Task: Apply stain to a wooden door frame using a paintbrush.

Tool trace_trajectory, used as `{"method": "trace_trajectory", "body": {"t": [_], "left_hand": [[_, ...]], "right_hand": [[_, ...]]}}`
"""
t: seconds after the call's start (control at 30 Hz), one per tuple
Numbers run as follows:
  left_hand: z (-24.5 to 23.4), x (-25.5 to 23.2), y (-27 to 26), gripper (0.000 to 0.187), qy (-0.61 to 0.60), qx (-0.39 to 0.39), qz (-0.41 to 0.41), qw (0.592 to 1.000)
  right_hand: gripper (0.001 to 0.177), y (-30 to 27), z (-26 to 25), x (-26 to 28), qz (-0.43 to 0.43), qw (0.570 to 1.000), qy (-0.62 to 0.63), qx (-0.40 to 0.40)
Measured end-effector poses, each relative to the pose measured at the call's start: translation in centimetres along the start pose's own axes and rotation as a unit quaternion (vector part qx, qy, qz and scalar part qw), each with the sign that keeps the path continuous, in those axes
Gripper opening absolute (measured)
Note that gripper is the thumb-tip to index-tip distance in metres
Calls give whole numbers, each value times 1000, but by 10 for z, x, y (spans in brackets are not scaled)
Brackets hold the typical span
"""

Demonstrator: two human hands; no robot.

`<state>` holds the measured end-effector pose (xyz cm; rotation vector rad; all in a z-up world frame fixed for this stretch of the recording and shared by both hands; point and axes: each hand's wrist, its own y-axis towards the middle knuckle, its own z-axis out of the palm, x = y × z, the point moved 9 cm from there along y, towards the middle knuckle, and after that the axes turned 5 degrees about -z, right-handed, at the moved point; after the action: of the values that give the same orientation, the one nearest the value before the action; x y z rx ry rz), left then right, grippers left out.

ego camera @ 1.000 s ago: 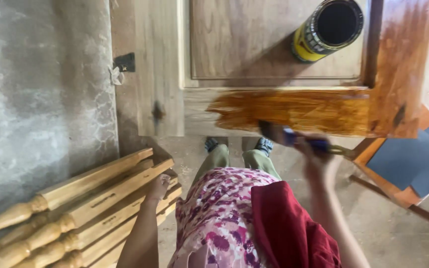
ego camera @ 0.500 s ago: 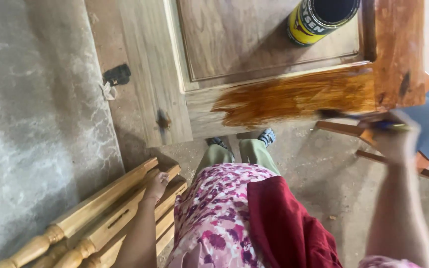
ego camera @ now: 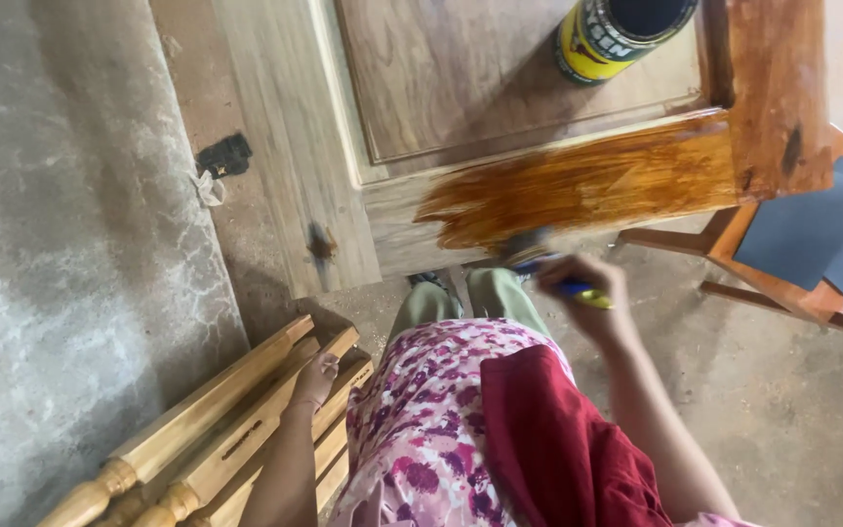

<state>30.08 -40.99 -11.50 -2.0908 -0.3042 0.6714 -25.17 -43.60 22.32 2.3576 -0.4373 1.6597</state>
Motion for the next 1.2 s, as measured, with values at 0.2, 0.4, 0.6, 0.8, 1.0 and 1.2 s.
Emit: {"method": "trace_trajectory", "body": {"t": [0.2,0.4,0.6,0.8,1.0,1.2], "left_hand": [[-2,-14,-1,25,-5,-20,-22,1000],[0,-41,-50,41,22,28,-96,995],[59,5,-60,25,-53,6,-78,996],[92,4,-66,28,-121,-34,-74,989],[108,-17,-92,31,-255,-23,-110,960],[142,4,-124,49,-236,-49,-104,965]], "right_hand": [[4,28,-33,7,95,990,-84,-55],[26,19,-231,-75,-37,950,-117,-287],[23,56,-275,12,-256,886,-225,-315],[21,167,-224,83,-278,938,-40,-203],[21,260,-167,57,-270,956,93,-65],[8,293,-129,35,-179,983,38,-2]]}}
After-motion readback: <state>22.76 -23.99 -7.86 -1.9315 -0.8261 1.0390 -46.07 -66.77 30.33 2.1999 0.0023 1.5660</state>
